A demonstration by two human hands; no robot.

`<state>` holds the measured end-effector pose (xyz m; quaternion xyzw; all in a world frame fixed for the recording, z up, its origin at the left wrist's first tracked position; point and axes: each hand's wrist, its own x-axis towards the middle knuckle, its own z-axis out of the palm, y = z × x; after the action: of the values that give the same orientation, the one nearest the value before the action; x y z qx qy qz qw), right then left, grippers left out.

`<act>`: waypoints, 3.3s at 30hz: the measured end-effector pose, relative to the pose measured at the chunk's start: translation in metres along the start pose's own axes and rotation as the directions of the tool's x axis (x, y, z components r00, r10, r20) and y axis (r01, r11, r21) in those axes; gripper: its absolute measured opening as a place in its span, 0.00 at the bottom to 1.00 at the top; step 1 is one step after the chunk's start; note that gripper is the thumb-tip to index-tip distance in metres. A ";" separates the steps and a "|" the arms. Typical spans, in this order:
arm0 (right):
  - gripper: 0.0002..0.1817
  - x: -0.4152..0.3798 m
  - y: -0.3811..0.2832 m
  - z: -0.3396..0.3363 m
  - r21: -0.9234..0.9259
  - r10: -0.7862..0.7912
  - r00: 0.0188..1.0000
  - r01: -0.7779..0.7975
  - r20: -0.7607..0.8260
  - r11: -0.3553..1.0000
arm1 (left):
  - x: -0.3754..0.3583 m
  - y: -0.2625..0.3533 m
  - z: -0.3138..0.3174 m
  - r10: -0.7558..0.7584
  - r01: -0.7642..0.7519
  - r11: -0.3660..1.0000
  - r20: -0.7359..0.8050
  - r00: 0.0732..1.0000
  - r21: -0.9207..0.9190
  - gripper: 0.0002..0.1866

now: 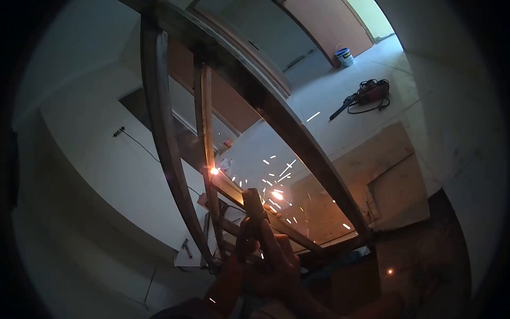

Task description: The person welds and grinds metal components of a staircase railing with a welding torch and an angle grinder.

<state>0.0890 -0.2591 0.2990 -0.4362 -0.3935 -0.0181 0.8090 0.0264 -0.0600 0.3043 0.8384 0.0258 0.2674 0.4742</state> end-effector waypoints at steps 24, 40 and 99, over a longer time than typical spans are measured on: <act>0.53 -0.001 0.001 0.002 0.033 -0.076 0.997 0.076 0.007 0.997 | -0.028 -0.084 -0.047 -0.142 0.174 0.936 0.122 0.982 -0.306 0.27; 0.55 0.006 -0.003 0.000 0.078 -0.084 0.994 0.079 0.064 0.994 | 0.005 0.027 0.017 -0.458 0.323 0.691 -0.046 0.888 -0.647 0.25; 0.58 0.004 0.001 0.006 0.148 -0.059 0.997 0.051 0.047 0.988 | 0.006 0.019 0.013 -0.197 0.156 0.897 -0.057 0.979 -0.414 0.22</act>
<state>0.0883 -0.2526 0.3027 -0.3651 -0.4264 -0.0002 0.8276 0.0339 -0.0784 0.3169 0.7013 0.0685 0.2631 0.6590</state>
